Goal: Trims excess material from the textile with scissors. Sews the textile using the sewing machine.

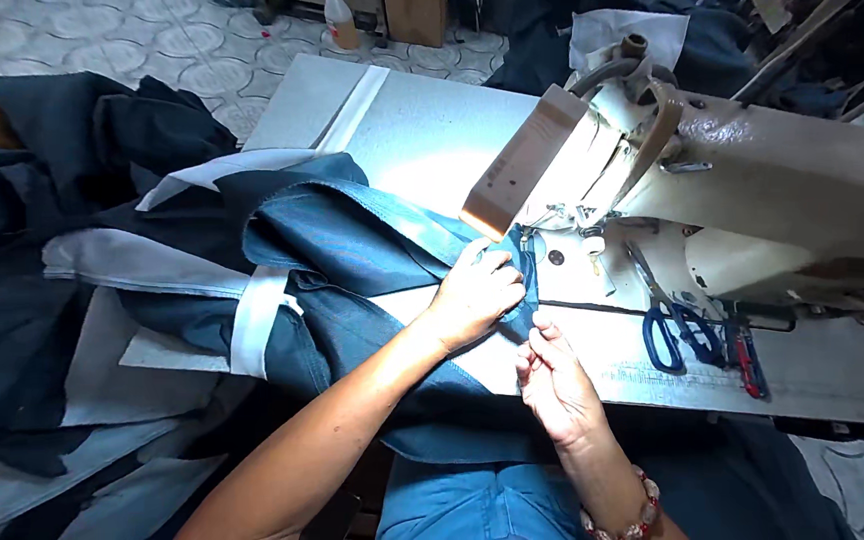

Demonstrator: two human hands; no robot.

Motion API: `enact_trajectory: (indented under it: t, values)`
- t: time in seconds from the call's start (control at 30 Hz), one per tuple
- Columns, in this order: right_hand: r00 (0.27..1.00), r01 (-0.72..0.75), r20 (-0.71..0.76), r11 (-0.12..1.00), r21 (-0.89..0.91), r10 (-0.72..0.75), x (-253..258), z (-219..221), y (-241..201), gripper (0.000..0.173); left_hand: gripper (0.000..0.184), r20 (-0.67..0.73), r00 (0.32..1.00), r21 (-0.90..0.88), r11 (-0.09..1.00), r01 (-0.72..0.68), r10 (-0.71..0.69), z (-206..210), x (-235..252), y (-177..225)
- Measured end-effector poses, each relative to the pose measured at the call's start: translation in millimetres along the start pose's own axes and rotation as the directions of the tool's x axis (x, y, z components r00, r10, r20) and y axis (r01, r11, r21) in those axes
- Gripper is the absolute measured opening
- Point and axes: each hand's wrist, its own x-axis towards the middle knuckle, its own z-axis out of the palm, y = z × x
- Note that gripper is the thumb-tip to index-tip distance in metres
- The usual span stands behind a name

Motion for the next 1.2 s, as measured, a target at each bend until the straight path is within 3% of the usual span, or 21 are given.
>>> enact_trajectory:
  t: [0.07,0.2,0.37,0.4,0.47,0.53,0.63,0.73,0.8,0.93,1.07,1.2]
  values:
    - [0.999,-0.039,0.002,0.996,0.079,0.039,-3,5,2,0.021,0.016,0.011,0.999,-0.004,0.999,0.041,-0.041,1,1,2]
    - [1.000,0.000,0.028,0.991,0.134,-0.003,-4,14,2,0.026,0.011,-0.157,0.987,0.026,0.999,0.045,-0.041,7,7,-2]
    - [0.999,0.022,0.028,0.983,-0.182,-0.017,1,-11,-16,0.018,0.006,0.212,0.977,-0.041,0.999,0.013,-0.004,-12,10,8]
    - [0.999,0.018,0.054,0.965,-0.261,-0.004,1,-20,-22,0.017,0.010,0.283,0.959,-0.073,0.996,0.040,-0.018,-13,5,9]
    - [0.989,0.079,0.144,0.904,-0.421,-0.019,1,-32,-32,0.017,0.040,0.350,0.933,-0.131,0.982,0.132,-0.079,-15,-5,12]
    - [0.973,0.196,0.215,0.777,-0.598,-0.080,3,-34,-40,0.020,0.050,0.384,0.912,-0.197,0.952,0.234,-0.145,-16,-11,15]
    - [0.903,0.410,0.308,0.386,-0.826,-0.299,15,-32,-43,0.033,0.045,0.386,0.899,-0.316,0.886,0.339,-0.206,-17,-14,13]
    - [0.755,0.512,0.448,0.003,-0.859,-0.479,24,-20,-34,0.041,0.045,0.370,0.900,-0.318,0.879,0.354,-0.229,-15,-13,14]
    - [0.718,0.470,0.492,-0.179,-0.864,-0.492,28,-7,-26,0.047,0.045,0.392,0.885,-0.313,0.868,0.386,-0.252,-16,-12,14]
    - [0.814,0.341,0.412,-0.238,-0.909,-0.409,36,5,-18,0.054,0.044,0.396,0.877,-0.317,0.856,0.408,-0.271,-18,-10,12]
    - [0.842,0.268,0.346,-0.235,-0.934,-0.415,35,7,-17,0.054,0.047,0.438,0.857,-0.280,0.865,0.417,-0.271,-22,-7,13]
    - [0.778,0.267,0.409,-0.337,-0.903,-0.478,24,3,-7,0.045,0.048,0.417,0.868,-0.263,0.878,0.400,-0.270,-21,-8,16]
